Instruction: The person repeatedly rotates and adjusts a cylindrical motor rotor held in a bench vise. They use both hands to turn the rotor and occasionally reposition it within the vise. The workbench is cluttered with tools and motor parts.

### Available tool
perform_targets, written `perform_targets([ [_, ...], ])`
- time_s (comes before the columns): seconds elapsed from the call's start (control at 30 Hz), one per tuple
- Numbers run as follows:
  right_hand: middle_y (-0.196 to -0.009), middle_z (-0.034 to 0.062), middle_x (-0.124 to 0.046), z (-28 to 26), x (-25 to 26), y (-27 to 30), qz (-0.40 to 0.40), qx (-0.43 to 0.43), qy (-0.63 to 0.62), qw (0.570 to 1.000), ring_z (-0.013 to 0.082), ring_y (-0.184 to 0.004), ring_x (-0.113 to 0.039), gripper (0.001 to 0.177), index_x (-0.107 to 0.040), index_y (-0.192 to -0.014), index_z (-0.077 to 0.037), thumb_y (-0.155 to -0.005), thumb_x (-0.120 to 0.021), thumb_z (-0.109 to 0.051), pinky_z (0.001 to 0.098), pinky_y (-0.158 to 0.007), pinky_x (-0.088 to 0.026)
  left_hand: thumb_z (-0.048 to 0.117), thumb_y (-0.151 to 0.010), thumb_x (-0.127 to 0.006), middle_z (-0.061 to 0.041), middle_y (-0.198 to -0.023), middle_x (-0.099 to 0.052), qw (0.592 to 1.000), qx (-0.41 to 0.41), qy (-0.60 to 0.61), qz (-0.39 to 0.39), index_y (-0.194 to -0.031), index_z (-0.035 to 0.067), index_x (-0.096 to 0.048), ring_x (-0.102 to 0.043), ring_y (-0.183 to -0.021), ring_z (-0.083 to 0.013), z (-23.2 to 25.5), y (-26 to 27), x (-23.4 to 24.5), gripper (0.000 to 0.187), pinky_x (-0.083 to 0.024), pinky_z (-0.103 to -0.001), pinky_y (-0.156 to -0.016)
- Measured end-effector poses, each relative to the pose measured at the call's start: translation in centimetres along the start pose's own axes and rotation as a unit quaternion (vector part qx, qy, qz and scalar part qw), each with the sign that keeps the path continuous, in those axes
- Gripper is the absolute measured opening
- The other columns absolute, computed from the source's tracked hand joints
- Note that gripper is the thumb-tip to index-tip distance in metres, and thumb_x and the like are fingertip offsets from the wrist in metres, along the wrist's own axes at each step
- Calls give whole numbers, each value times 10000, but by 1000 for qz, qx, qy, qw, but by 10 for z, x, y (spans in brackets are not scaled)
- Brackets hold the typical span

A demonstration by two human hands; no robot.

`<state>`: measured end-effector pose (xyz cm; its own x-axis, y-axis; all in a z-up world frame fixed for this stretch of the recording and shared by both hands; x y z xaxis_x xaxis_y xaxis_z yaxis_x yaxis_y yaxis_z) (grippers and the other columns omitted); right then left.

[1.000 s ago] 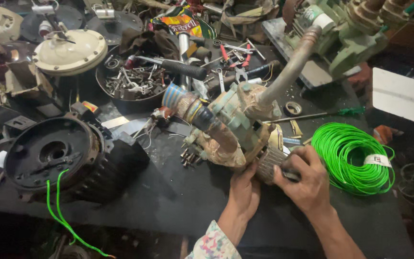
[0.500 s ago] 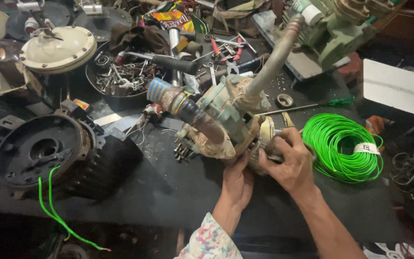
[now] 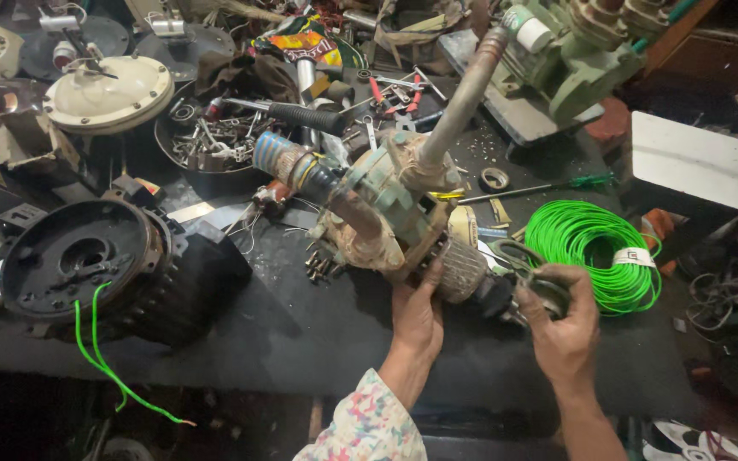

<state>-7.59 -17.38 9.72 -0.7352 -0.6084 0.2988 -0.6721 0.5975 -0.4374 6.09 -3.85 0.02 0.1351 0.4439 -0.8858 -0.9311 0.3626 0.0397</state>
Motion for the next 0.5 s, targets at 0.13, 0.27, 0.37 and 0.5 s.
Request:
perform_targets([
  [0.13, -1125, 63, -668, -3, -6, 0, -25, -45, -18, 999, 133, -997, -657, 435, -606, -1192, -46, -843, -823, -188, 286, -872, -553, 95, -946, -701, -64, -1374, -599, 996, 49, 74, -8, -1411, 44, -545, -537, -1291, -212, -3, 2, 1, 494, -417, -387, -1110],
  [0.27, -1268, 80, -651, -28, -15, 0, -51, 28, -3, 998, 161, -1132, -640, 426, -622, -1167, -23, -826, -830, -168, 301, -945, -542, 93, -930, -718, -70, -1357, -611, 991, 59, 115, -26, -1394, 39, -549, -557, -1279, -214, 2, 0, 0, 497, -428, -392, -1114],
  [0.37, -1249, 98, -676, -39, -21, -1, -58, 57, 39, 996, 174, -1125, -655, 418, -645, -1140, -14, -801, -837, -165, 323, -945, -539, 95, -918, -727, -52, -1351, -610, 999, 4, 50, 11, -1389, 52, -548, -559, -1261, -197, 6, -1, -4, 505, -428, -389, -1095],
  [0.5, -1032, 77, -722, -13, -17, -4, -47, -107, 12, 993, 181, -869, -704, 354, -663, -1120, -49, -842, -780, -234, 346, -715, -591, 93, -877, -720, -3, -1347, -599, 997, -48, -7, 53, -1387, 119, -524, -559, -1255, -165, 6, 2, -3, 546, -430, -372, -1087],
])
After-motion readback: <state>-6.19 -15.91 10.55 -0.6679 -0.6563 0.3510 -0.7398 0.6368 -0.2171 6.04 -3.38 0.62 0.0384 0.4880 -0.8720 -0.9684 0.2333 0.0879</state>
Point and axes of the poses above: each hand's wrist, its own y-axis away from the middle knuckle, its own x-axis out of the back of the hand, z = x × y, the point moved 7 cm from there along -y, towards the middle knuckle
